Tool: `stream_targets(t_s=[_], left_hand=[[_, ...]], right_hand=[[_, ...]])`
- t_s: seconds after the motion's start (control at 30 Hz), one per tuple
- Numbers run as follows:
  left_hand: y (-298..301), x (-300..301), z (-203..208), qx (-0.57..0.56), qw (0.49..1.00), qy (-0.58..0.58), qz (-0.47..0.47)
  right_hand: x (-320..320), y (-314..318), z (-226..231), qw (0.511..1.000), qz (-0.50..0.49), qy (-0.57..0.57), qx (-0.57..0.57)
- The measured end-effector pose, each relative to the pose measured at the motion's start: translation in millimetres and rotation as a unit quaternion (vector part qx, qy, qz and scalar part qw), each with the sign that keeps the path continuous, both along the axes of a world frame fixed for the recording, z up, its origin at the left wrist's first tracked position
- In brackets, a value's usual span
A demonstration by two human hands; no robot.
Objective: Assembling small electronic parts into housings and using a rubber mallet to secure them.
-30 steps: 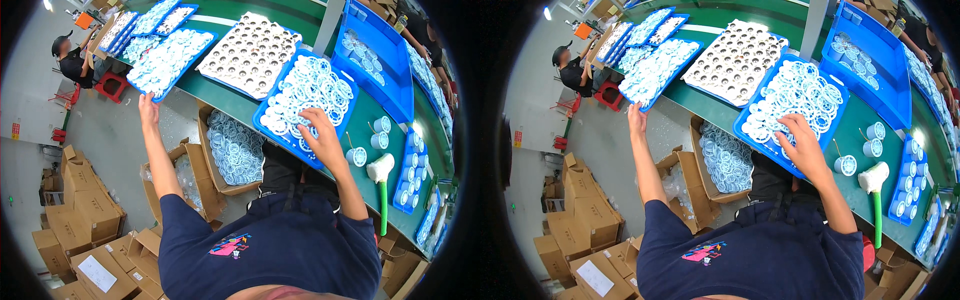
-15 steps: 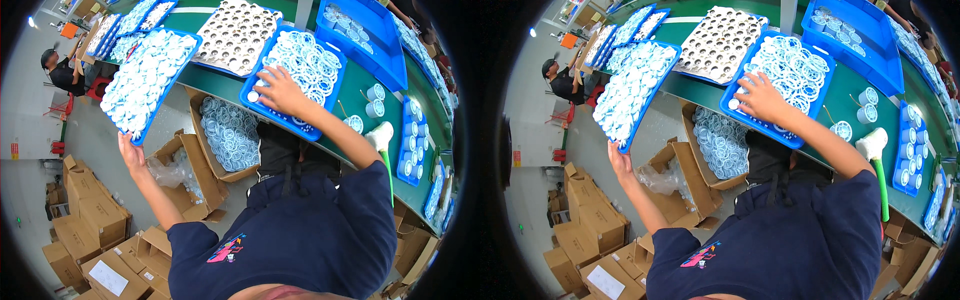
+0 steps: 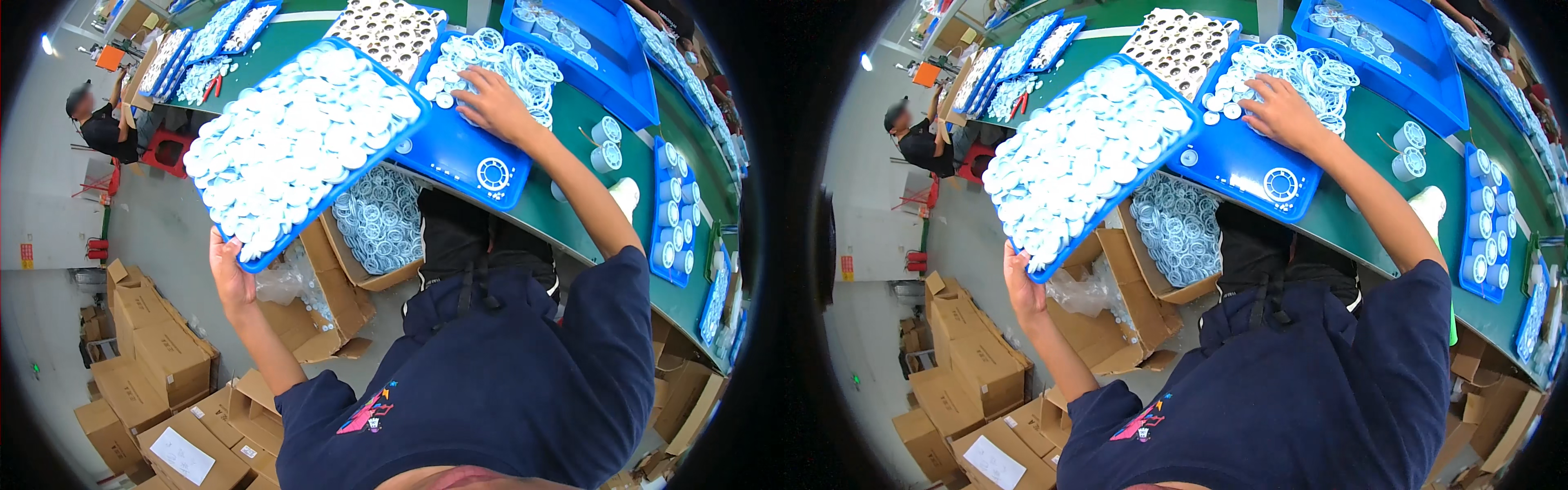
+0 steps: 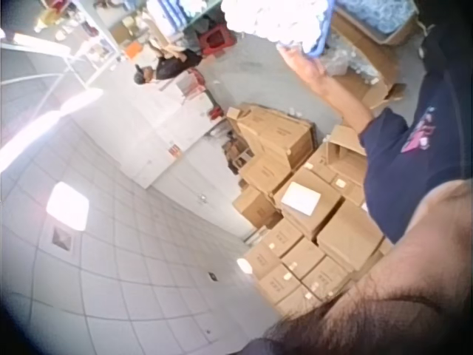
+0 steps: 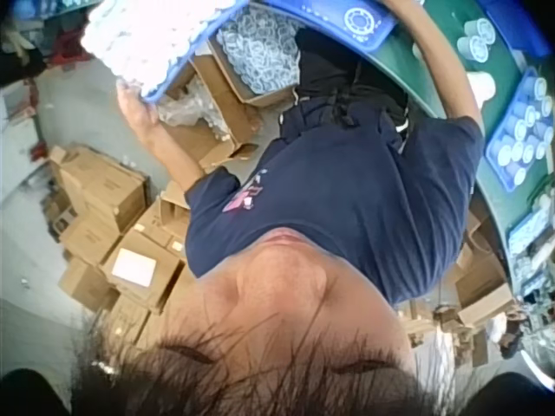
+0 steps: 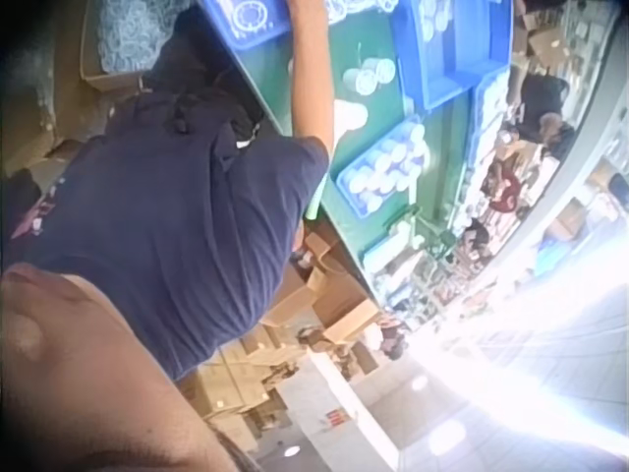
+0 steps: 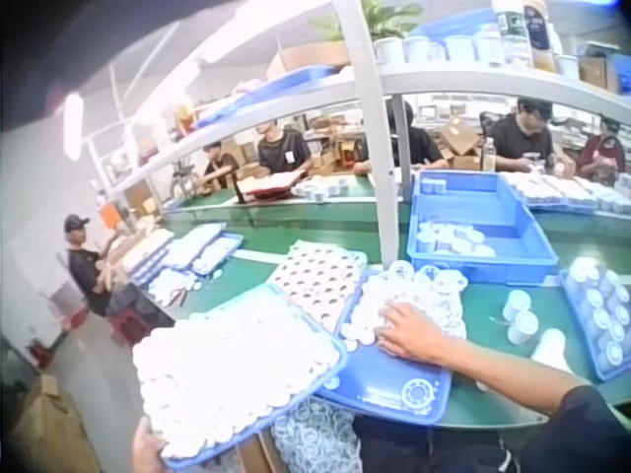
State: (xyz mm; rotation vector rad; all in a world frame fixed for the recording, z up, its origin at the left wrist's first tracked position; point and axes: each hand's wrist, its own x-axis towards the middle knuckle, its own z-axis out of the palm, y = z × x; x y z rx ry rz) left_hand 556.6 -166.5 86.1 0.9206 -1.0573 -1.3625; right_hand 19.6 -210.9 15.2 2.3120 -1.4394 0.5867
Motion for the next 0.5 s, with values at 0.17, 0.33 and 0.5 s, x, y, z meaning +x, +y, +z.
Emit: stream_targets(t_s=[0.17,0.33,0.5], left_hand=[[1.9,-19.2,-1.5,0.032,0.997,-0.012,-0.063],[7.5,-35.3,1.6,0.039,0.994,-0.024,-0.100],[3.8,-43.3,-3.8,0.061,0.988,-0.026,-0.140]], right_hand=[[14.9,12.4,38.3,0.980,-0.072,-0.186,-0.006],[81.1,42.1,66.4,0.964,0.027,-0.260,0.036],[95.0,46.4,34.4,0.976,0.048,-0.199,0.080]])
